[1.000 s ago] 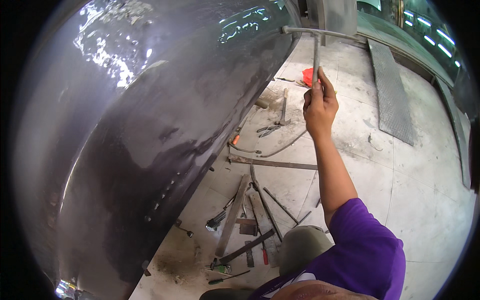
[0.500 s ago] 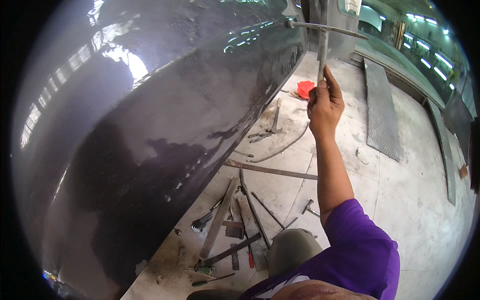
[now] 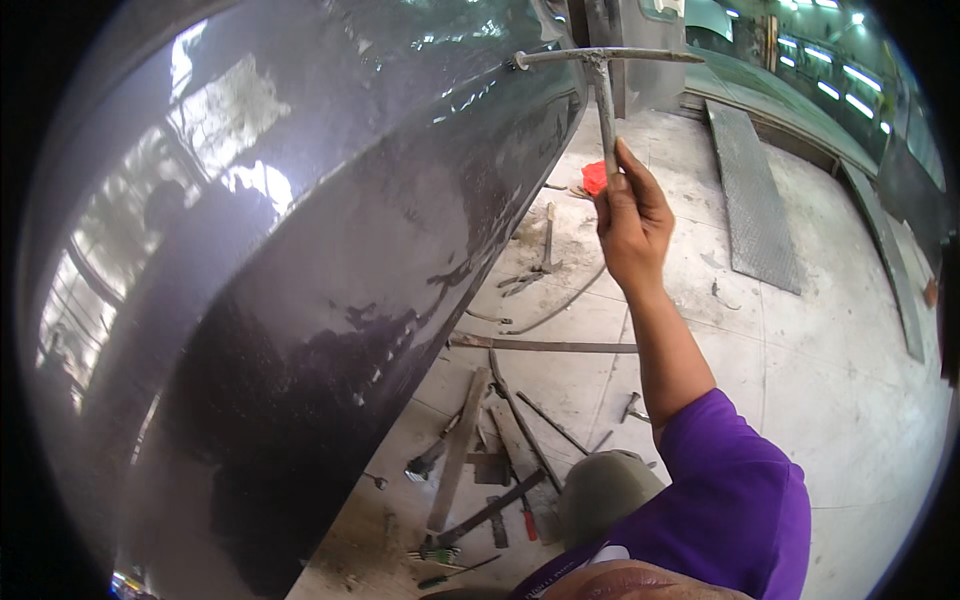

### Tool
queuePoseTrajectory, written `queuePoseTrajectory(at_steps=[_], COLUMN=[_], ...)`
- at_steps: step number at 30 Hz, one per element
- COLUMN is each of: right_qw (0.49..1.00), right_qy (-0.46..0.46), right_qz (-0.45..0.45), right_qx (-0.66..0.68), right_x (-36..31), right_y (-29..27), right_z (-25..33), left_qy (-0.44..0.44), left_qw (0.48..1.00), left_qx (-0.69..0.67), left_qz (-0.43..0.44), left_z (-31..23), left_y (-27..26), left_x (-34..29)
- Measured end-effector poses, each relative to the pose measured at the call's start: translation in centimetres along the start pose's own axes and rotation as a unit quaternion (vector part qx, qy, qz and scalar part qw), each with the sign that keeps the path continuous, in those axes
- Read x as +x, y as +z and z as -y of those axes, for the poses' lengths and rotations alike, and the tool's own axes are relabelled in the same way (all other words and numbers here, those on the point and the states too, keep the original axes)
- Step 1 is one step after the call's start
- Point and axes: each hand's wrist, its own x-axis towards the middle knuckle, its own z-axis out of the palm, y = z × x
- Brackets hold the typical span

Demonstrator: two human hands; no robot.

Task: The person uses a hammer and a metal rod to flatten dents on a car body panel, striking the surface repeatedly and wiping it by hand.

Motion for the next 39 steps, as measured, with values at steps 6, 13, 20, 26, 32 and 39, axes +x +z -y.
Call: queuePoseTrajectory(at_steps=[6, 13, 20, 26, 32, 39], right_qw=[0.999, 0.997, 0.995, 0.989, 0.99, 0.991], right_qy=[0.015, -0.022, -0.003, -0.107, -0.113, -0.11], right_qz=[0.006, 0.067, 0.094, 0.096, 0.071, 0.058], right_qx=[-0.027, 0.009, 0.014, -0.034, -0.036, -0.05], right_x=[-1.6, -2.9, -2.8, -3.4, -3.2, -1.6], right_y=[0.7, 1.3, 1.1, 1.1, 1.3, 0.2], right_z=[1.4, 3.1, 4.4, 3.3, 2.8, 2.9], left_qy=[-0.012, 0.008, 0.009, -0.004, -0.004, 0.003], left_qw=[1.0, 0.999, 0.999, 0.999, 0.999, 0.997], left_qx=[0.011, 0.048, 0.037, 0.051, 0.043, 0.077], left_qz=[-0.014, -0.008, -0.014, -0.007, -0.015, -0.029], left_z=[-0.4, -0.6, -0.1, -0.5, -0.3, 0.8], left_y=[0.1, -0.6, -0.5, -0.4, -0.4, 0.0], left_x=[-0.4, 0.5, 0.4, 0.9, 0.8, 0.3])
